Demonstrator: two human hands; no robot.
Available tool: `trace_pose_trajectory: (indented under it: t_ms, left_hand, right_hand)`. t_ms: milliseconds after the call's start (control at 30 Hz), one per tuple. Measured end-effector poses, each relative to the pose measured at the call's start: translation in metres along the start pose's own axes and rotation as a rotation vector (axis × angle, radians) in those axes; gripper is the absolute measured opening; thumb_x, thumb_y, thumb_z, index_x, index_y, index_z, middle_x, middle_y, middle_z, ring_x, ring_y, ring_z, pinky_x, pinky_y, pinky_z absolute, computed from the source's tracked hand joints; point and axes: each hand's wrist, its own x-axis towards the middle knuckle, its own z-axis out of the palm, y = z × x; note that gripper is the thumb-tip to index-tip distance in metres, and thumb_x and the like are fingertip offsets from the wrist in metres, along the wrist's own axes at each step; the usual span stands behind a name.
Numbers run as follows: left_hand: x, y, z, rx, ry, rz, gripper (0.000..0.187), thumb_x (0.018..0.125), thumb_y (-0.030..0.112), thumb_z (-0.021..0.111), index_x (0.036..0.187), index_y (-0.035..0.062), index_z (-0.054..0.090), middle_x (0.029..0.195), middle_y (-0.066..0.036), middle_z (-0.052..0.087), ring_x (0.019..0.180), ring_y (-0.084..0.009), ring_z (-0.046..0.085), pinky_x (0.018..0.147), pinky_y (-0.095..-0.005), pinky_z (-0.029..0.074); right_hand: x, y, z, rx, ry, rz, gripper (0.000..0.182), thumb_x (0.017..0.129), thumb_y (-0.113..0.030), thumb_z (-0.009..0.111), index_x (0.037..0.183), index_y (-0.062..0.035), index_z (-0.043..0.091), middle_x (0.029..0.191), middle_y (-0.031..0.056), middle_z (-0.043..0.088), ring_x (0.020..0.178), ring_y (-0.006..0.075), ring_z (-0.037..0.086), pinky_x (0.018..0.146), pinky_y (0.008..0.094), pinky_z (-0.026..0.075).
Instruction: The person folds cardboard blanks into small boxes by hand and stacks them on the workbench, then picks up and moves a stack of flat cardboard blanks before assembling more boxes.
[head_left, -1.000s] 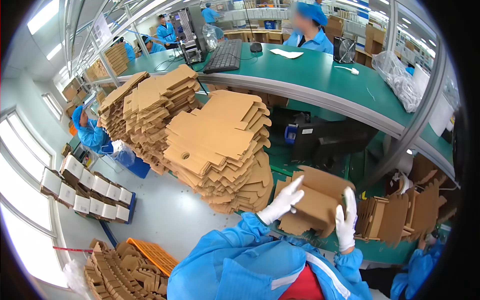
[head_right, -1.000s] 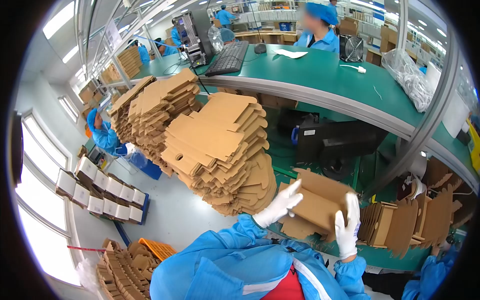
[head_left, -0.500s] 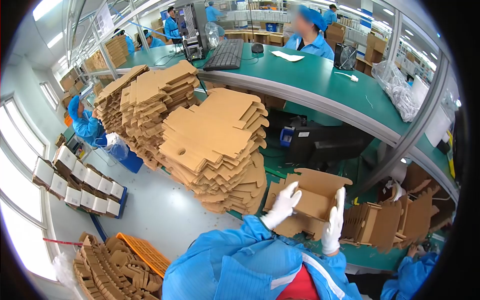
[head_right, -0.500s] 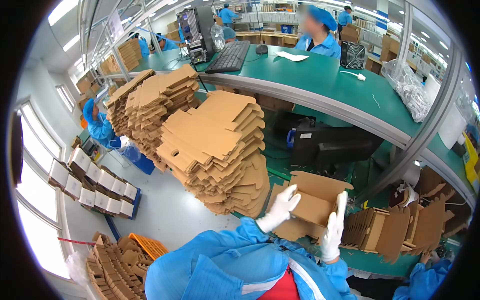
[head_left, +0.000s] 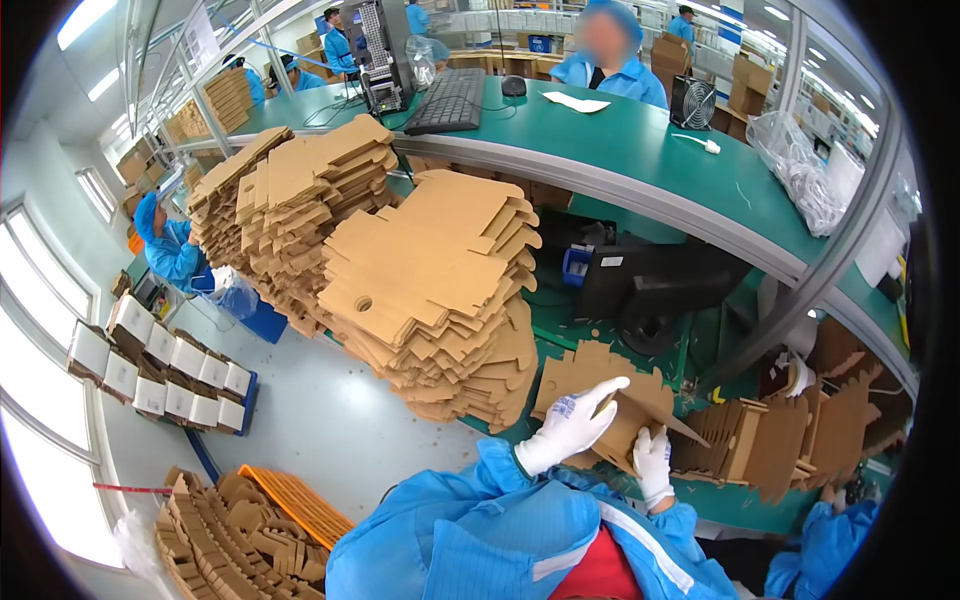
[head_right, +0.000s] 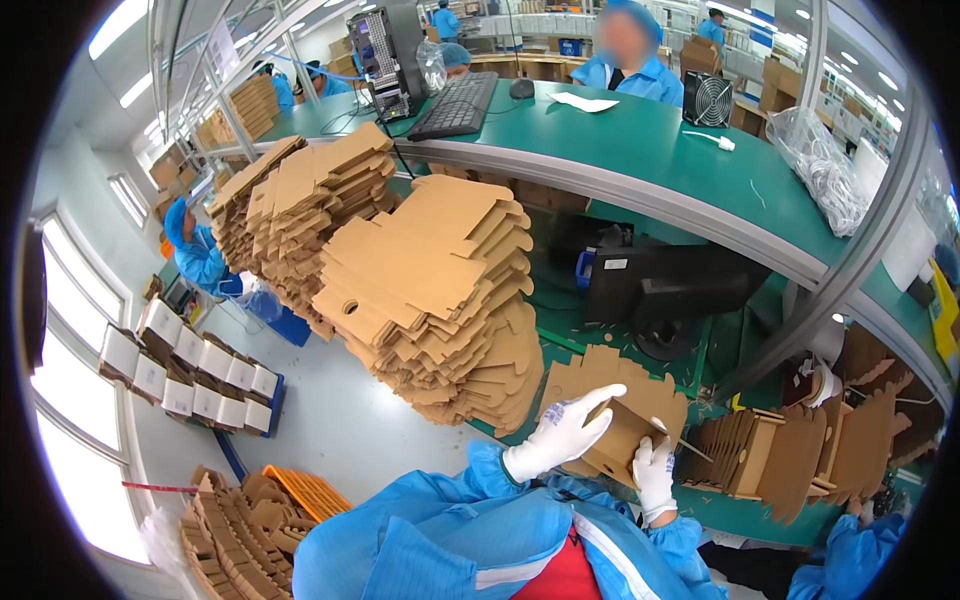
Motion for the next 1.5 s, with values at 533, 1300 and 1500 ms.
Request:
trace_pose_trajectory:
  t_ms: [533, 1300, 1500]
  left_hand:
    - [0.064, 0.049, 0.025, -0.428, -0.515, -0.056, 0.043, 0.097, 0.021, 0.056, 0.132, -0.0047, 0.053, 0.110, -0.010, 0.065, 0.094, -0.0127, 0.060, 0.083, -0.0288, 0.050]
    - [0.053, 0.058, 0.032, -0.423, -0.769, -0.122, 0.049, 0.097, 0.032, 0.054, 0.133, -0.0004, 0.052, 0.078, -0.001, 0.060, 0.051, -0.0058, 0.048, 0.046, -0.0199, 0.034]
    - [0.084, 0.074, 0.046, -0.202, -0.776, 0.246, 0.050, 0.101, 0.032, 0.046, 0.136, -0.0026, 0.052, 0.135, -0.018, 0.056, 0.118, -0.0215, 0.056, 0.103, -0.0345, 0.041]
  right_hand:
    - [-0.079, -0.088, -0.098, -0.581, 0.151, -0.611, 0.051, 0.078, -0.036, 0.074, 0.122, -0.0132, 0.063, 0.133, 0.0078, 0.057, 0.127, 0.0334, 0.052, 0.109, 0.0476, 0.040]
    - [-0.082, -0.094, -0.124, -0.298, 0.133, -0.603, 0.060, 0.078, -0.041, 0.072, 0.128, -0.0094, 0.062, 0.064, 0.0005, 0.060, 0.059, 0.0239, 0.062, 0.057, 0.0352, 0.049]
    - [-0.093, -0.123, -0.130, -0.261, 0.237, -0.620, 0.039, 0.084, -0.022, 0.069, 0.120, -0.0074, 0.065, 0.111, 0.0083, 0.070, 0.095, 0.0262, 0.068, 0.079, 0.0359, 0.054]
